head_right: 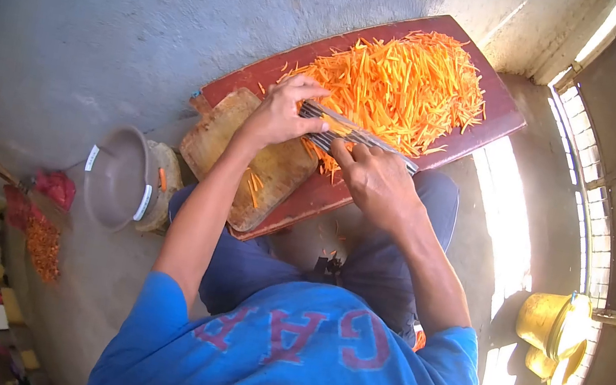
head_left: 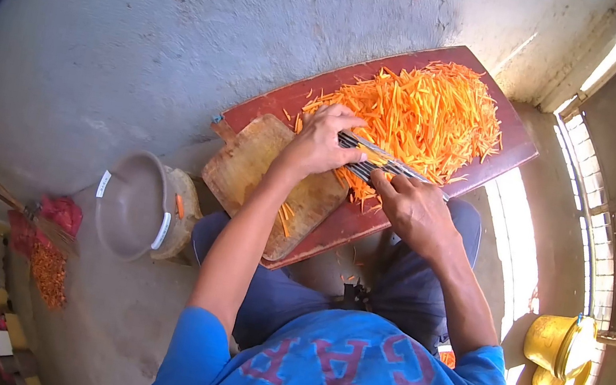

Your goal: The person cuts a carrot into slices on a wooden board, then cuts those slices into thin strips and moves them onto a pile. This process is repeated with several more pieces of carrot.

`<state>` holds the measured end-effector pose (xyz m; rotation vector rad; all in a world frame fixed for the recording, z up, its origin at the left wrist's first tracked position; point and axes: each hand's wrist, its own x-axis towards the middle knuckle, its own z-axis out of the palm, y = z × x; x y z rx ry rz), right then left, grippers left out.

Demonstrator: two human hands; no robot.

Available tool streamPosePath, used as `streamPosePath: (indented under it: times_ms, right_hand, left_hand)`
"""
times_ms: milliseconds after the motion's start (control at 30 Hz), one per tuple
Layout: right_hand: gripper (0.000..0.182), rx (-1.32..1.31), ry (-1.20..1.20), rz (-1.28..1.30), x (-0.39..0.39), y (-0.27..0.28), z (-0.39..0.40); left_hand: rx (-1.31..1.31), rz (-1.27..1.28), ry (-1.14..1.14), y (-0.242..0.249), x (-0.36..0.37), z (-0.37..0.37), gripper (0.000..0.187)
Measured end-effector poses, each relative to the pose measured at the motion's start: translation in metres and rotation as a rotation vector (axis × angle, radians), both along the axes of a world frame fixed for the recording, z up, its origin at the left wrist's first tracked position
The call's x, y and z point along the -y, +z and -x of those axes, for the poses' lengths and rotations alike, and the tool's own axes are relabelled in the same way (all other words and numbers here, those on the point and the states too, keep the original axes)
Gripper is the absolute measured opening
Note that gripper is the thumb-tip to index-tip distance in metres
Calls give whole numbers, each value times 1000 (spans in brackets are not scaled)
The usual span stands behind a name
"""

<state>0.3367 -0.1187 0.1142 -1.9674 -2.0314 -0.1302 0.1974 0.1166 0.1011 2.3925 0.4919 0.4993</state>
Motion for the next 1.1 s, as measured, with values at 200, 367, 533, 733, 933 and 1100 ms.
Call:
streamPosePath:
  times_ms: [200,367,533,733,933,1100]
  right_hand:
    - [37,80,70,-52,1,3,-2]
    - [34,114,80,-50,3,5,-5]
    - [32,60,56,-61,1,3,-1]
    - [32,106,70,-76,3,-4,2]
    - [35,95,70,-47,3,-2,8]
    - [34,-100,31,-14,12,8,15]
  left_hand:
    - [-34,-280,72,4,-6,-36,65]
    - [-10,-428,10,3,11,-33,61]
    - [54,-359,50,-3,-2,-43,61]
    - [-128,-529,82,-13,4,-29,80]
    - [-40,-525,83,-8,22,-27,67]
    - [24,-554,172,-14,2,-25,38]
